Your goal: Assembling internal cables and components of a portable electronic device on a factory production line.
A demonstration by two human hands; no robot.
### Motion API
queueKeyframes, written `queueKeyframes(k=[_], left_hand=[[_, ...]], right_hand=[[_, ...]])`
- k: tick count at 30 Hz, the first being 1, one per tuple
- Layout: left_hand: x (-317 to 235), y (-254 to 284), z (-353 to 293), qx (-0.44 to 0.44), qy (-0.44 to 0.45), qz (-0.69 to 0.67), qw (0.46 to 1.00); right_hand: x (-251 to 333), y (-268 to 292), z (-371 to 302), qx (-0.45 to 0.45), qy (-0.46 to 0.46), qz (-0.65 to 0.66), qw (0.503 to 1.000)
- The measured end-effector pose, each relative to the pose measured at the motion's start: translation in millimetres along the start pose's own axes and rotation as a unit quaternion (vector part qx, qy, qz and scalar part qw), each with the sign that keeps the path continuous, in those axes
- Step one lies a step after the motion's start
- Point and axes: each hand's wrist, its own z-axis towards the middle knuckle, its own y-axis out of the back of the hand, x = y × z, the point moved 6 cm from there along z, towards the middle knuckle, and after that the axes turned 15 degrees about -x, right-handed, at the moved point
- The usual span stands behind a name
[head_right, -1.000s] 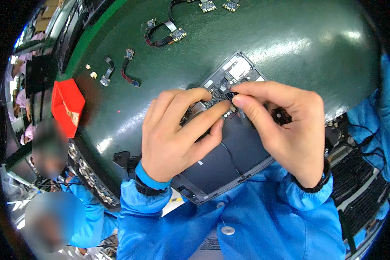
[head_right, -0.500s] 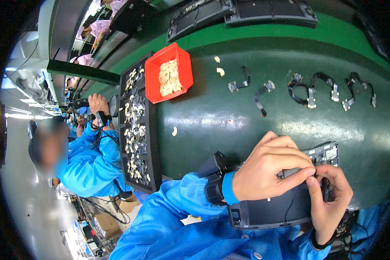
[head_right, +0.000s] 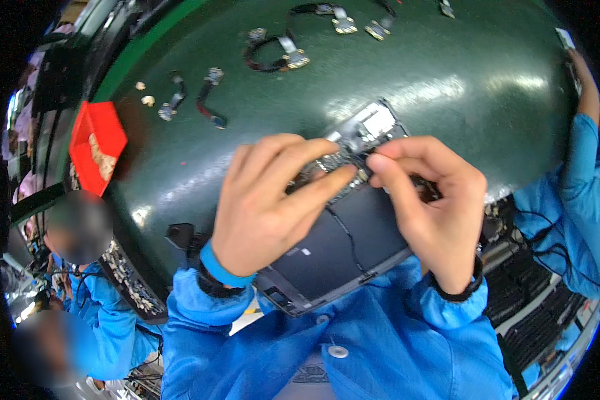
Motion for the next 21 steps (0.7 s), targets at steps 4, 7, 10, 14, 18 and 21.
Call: queueKeyframes(k=[4,7,10,14,18,21], left_hand=[[-3,-5,0,-0.007,-0.011,-0.011,1.000],[-7,-6,-3,-0.005,-0.003,-0.017,1.000],[-10,-6,-3,0.002,0.003,-0.015,1.000],[-10,-6,-3,0.008,0.010,-0.023,1.000],[-10,-4,-1,0.011,0.017,-0.030,0.999],[-10,-4,-1,0.012,0.019,-0.035,0.999]], right_hand=[[-10,2,-4,-0.005,-0.055,-0.029,0.998],[-12,4,-7,0.000,-0.076,-0.034,0.997],[-14,6,-10,0.004,-0.082,-0.035,0.996],[-14,7,-12,-0.003,-0.091,-0.040,0.995],[-14,6,-12,-0.005,-0.083,-0.047,0.995],[-13,6,-12,-0.004,-0.075,-0.062,0.995]])
